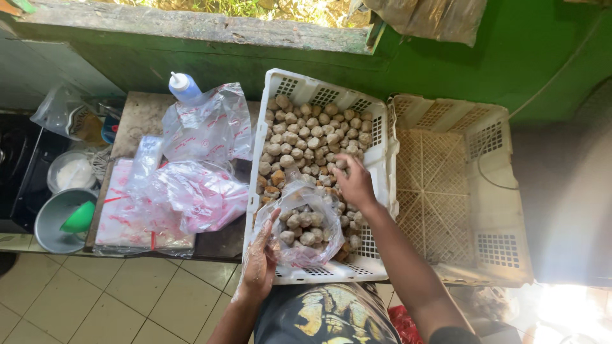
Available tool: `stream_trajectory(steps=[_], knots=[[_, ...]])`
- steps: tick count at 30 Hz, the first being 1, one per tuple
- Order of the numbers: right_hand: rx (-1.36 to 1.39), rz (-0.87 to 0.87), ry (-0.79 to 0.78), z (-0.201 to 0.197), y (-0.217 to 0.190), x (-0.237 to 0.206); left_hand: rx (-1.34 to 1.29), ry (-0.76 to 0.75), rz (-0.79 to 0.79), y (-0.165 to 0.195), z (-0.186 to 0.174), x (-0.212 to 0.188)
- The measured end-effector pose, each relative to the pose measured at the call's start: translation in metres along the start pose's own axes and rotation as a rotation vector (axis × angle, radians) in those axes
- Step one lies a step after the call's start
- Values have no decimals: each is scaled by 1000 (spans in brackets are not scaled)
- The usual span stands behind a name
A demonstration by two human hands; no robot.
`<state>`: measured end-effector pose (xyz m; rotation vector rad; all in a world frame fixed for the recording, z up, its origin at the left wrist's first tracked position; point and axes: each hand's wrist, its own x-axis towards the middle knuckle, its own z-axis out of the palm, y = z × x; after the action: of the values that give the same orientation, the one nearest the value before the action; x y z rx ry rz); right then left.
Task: The person holds open a clear plastic bag and picks fried food pieces one at a time from a white plastic crate, placing them into the bag. They occasionally reposition the bag and continue filling it with pieces from the crate.
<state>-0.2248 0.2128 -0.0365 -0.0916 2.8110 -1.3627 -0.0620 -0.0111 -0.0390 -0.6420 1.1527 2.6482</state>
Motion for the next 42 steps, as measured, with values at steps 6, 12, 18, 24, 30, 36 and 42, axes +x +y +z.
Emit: stream_trajectory(steps=[6, 12, 18, 24, 30, 36, 42], knots=[[-593, -143, -43, 21, 30, 41, -24, 107, 7, -5, 4, 0], [-537, -106, 59, 13, 44, 37, 29, 21, 39, -8, -1, -3], [788, 175, -385, -1, -10, -37, -19, -32, -65, -19, 4, 0], [182, -309, -351, 13, -46, -86, -27, -5, -67, -16, 4, -1], [-409, -126, 60, 18, 18, 18, -71, -44, -75, -17, -7, 0], [-616, -159, 21, 29, 38, 19, -164, 1, -15, -11, 3, -1], [-344, -104, 54, 18, 35, 10, -169, 167, -167, 14, 35, -14]])
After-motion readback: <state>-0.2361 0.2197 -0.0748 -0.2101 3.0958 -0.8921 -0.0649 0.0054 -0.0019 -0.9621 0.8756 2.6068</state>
